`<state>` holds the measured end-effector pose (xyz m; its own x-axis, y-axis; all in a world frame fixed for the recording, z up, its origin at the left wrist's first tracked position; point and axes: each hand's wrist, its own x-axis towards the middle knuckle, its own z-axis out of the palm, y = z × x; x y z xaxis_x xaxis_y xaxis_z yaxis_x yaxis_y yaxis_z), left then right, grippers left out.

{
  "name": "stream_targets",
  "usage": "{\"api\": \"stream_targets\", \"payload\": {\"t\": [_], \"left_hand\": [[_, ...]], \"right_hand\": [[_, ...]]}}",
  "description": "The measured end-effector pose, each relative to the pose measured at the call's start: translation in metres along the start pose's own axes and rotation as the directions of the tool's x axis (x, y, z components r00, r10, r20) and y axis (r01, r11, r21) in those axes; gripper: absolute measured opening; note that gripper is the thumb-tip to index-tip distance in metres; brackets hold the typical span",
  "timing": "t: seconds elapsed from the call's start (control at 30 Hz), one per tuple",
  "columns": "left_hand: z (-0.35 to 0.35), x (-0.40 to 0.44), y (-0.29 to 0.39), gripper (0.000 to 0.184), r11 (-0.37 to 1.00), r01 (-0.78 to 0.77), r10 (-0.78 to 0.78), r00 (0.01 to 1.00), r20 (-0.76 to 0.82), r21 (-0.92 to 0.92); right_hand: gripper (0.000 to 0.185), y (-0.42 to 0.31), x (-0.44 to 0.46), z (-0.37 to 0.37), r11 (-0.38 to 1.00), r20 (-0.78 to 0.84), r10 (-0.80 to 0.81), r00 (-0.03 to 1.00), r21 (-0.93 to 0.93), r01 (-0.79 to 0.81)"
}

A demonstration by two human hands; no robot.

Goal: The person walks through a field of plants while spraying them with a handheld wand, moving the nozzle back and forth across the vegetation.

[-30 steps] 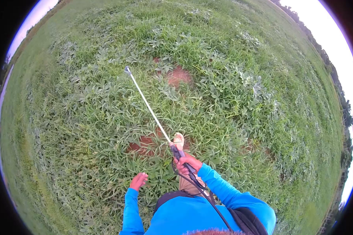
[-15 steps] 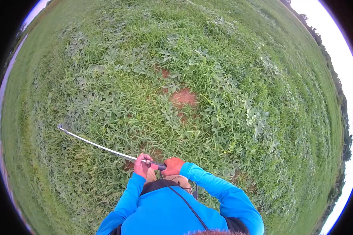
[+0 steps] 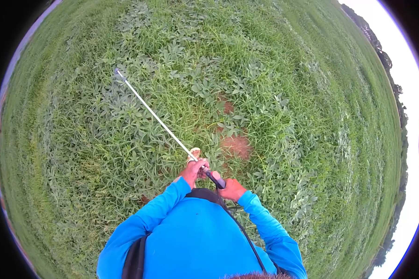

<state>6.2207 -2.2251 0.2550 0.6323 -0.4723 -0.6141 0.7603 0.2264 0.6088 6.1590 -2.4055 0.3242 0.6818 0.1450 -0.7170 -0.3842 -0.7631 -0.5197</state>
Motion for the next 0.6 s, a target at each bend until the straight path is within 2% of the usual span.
{"api": "stream_targets", "payload": {"t": [0.03,0.1,0.13,0.17,0.2,0.27,0.3,0.37,0.4,0.43,0.47,0.53,0.6], "left_hand": [[0.000,0.029,0.017,0.031,0.998,-0.038,0.035,0.998,0.049,0.058],[0.008,0.088,0.053,0.031,0.978,-0.085,0.068,0.993,0.097,0.192],[0.017,0.106,0.081,0.033,0.939,-0.134,0.081,0.982,0.173,0.318],[0.031,0.117,0.106,0.035,0.932,-0.153,0.095,0.978,0.186,0.328],[0.044,0.131,0.131,0.037,0.918,-0.184,0.117,0.972,0.203,0.351],[0.060,0.177,0.160,0.045,0.762,-0.378,0.266,0.923,0.278,0.526],[0.064,0.206,0.169,0.052,0.757,-0.424,0.318,0.904,0.288,0.496],[0.079,0.242,0.210,0.054,0.693,-0.428,0.352,0.903,0.246,0.580],[0.087,0.261,0.228,0.055,0.636,-0.419,0.380,0.901,0.209,0.648],[0.094,0.285,0.238,0.054,0.619,-0.527,0.549,0.821,0.159,0.582],[0.093,0.309,0.251,0.054,0.612,-0.527,0.554,0.818,0.156,0.589],[0.091,0.356,0.279,0.052,0.636,-0.380,0.493,0.870,0.025,0.672],[0.090,0.397,0.315,0.055,0.627,-0.328,0.484,0.875,-0.023,0.706]], "right_hand": [[0.034,-0.002,0.019,-0.019,0.999,-0.088,0.000,0.996,0.034,0.003],[0.033,0.000,0.067,-0.075,0.999,-0.124,-0.021,0.992,0.045,0.026],[0.032,0.004,0.081,-0.098,0.996,-0.138,-0.012,0.990,0.082,0.024],[0.031,-0.002,0.094,-0.128,1.000,-0.172,0.019,0.985,0.021,-0.016],[0.030,0.016,0.120,-0.145,0.997,-0.292,-0.051,0.955,-0.069,0.032],[0.029,0.003,0.145,-0.200,0.982,-0.384,-0.182,0.905,-0.109,0.151],[0.029,-0.005,0.160,-0.226,0.980,-0.387,-0.198,0.901,-0.109,0.169],[0.036,-0.018,0.195,-0.275,0.975,-0.399,-0.157,0.904,-0.209,0.077],[0.036,-0.022,0.217,-0.295,0.974,-0.400,-0.166,0.902,-0.207,0.088],[0.037,-0.029,0.241,-0.315,0.974,-0.376,-0.153,0.914,-0.215,0.074],[0.039,-0.035,0.264,-0.333,0.973,-0.352,-0.139,0.926,-0.225,0.061],[0.042,-0.042,0.309,-0.362,0.979,-0.348,-0.144,0.926,-0.186,0.082],[0.040,-0.038,0.369,-0.390,0.976,-0.325,-0.191,0.926,-0.163,0.144]]}}
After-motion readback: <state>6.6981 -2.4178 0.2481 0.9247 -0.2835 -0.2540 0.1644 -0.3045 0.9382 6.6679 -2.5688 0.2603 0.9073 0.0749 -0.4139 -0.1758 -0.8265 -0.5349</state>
